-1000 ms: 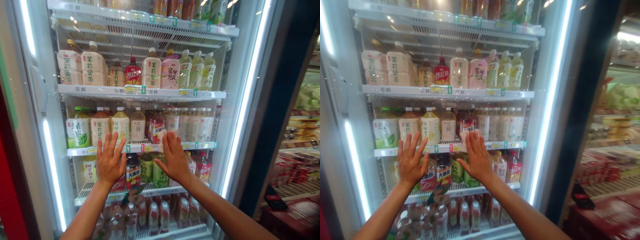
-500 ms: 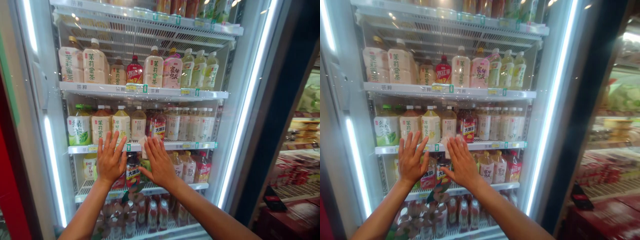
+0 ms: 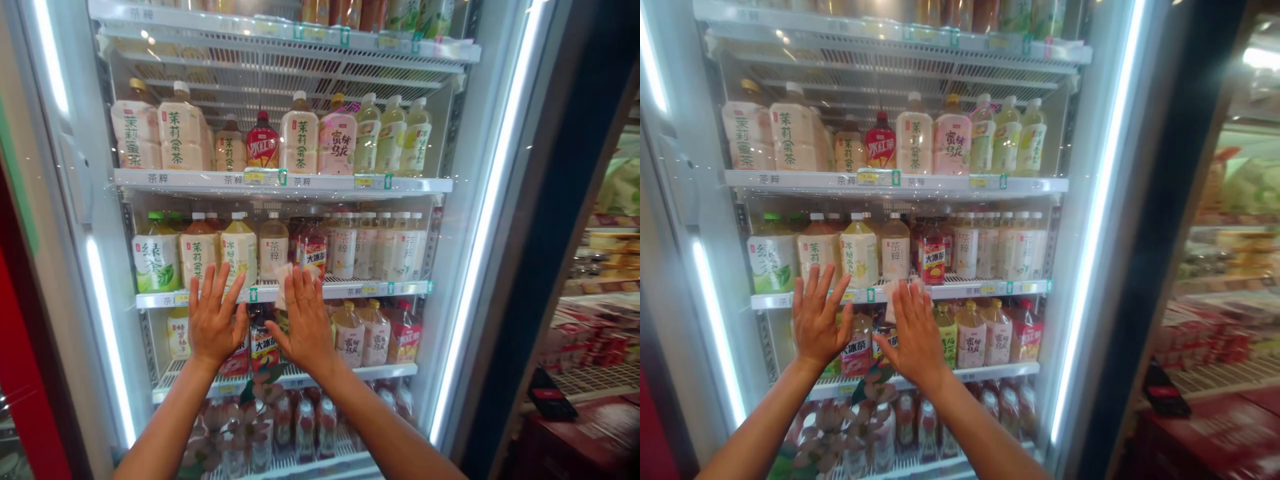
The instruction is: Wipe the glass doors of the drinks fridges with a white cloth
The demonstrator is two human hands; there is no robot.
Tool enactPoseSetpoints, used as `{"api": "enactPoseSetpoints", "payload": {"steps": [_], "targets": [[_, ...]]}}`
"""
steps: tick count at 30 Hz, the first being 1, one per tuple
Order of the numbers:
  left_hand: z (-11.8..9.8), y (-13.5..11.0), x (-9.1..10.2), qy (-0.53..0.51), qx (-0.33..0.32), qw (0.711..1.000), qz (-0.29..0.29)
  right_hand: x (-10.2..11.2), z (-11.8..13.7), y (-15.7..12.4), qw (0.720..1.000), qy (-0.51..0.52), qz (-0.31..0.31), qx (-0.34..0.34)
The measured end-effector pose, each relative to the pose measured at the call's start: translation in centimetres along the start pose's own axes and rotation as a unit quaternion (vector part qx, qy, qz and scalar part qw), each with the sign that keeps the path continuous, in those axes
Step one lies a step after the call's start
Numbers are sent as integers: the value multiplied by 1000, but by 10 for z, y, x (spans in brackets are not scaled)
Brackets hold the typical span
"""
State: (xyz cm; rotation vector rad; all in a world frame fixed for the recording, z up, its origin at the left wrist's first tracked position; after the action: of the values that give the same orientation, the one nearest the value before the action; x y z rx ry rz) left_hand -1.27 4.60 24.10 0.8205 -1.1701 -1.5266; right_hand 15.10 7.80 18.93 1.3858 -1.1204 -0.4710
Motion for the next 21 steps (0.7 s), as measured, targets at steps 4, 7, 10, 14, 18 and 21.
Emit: {"api": "enactPoseSetpoints", "payload": {"steps": [4, 7, 10, 14, 18, 21], "targets": [[0, 0, 0, 0, 3, 1000, 11, 6, -2, 40, 999, 15, -30, -23], [0, -1, 0, -2, 6, 1000, 12, -7, 7, -11, 1000, 9, -3, -14], [1, -2, 0, -6, 5, 1000, 14, -17, 14, -50, 1000, -1, 21, 6], [1, 0, 1, -5, 5, 1000, 13, -9, 15, 0, 1000, 8, -10, 7], [0, 1, 1, -5, 6, 1000, 15, -1, 15, 39, 1000, 23, -15, -16], [0, 0, 1, -7, 9, 1000, 15, -7, 19, -5, 1000, 14, 10, -23]]}}
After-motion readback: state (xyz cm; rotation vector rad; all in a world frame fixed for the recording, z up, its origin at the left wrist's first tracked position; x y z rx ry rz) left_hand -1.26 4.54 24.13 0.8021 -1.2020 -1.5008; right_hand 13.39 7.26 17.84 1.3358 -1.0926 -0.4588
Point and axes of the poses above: each hand's wrist, its own y-axis towards the middle knuckle, its own x-axis out of the back of the hand, z = x × y, the point moved 7 cm from there along y, towards the middle knuckle, and after that the axes turned 4 degrees about -x, right-handed, at the moved point
